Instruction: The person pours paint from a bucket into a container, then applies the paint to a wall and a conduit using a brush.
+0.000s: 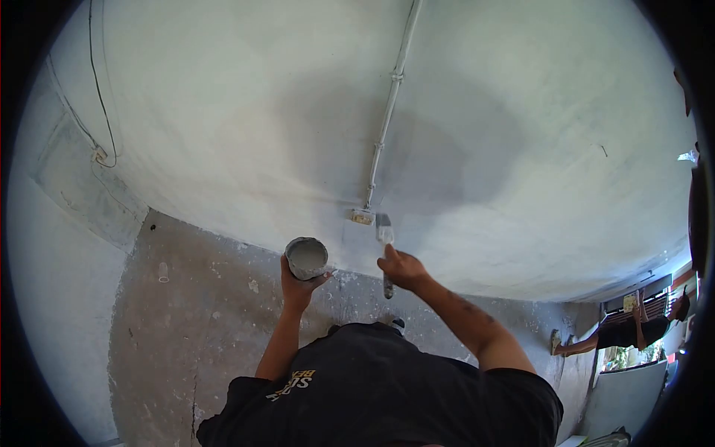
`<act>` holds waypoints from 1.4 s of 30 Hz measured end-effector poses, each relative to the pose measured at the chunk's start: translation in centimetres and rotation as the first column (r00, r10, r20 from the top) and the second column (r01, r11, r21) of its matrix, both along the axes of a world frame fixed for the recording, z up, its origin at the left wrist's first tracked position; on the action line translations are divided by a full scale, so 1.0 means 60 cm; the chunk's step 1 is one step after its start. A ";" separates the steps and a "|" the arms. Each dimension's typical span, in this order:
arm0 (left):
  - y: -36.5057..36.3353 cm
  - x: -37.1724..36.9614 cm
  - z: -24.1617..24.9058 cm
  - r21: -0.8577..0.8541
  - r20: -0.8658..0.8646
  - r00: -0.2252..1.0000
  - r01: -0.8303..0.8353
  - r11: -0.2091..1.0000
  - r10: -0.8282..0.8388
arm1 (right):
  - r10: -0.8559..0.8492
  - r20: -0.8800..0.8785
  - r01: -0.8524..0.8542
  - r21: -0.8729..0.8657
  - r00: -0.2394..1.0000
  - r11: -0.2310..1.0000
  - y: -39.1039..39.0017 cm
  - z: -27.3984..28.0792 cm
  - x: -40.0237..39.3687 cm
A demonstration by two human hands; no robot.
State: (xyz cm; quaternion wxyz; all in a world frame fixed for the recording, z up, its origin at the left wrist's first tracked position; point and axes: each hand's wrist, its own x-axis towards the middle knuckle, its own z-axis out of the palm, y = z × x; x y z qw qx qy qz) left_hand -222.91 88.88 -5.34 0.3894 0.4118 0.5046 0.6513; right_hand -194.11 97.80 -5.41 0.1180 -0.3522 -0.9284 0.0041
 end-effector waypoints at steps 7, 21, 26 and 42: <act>-0.006 -0.009 -0.005 -0.043 -0.060 0.998 0.003 0.999 -0.005 | -0.047 -0.061 0.031 -0.236 0.997 0.971 0.056 -0.039 -0.021; -0.005 -0.004 0.005 0.017 -0.074 0.997 -0.007 1.000 0.009 | -0.121 -0.236 0.090 -0.136 0.964 0.987 0.020 0.271 0.019; 0.006 0.000 -0.007 -0.039 0.043 0.999 -0.008 0.999 0.009 | -0.080 -0.263 0.004 -0.274 0.961 0.962 0.051 0.169 0.018; 0.037 0.024 -0.020 -0.002 0.264 0.962 0.068 0.998 -0.065 | 0.075 -0.366 0.090 0.413 0.928 0.906 0.070 0.451 0.024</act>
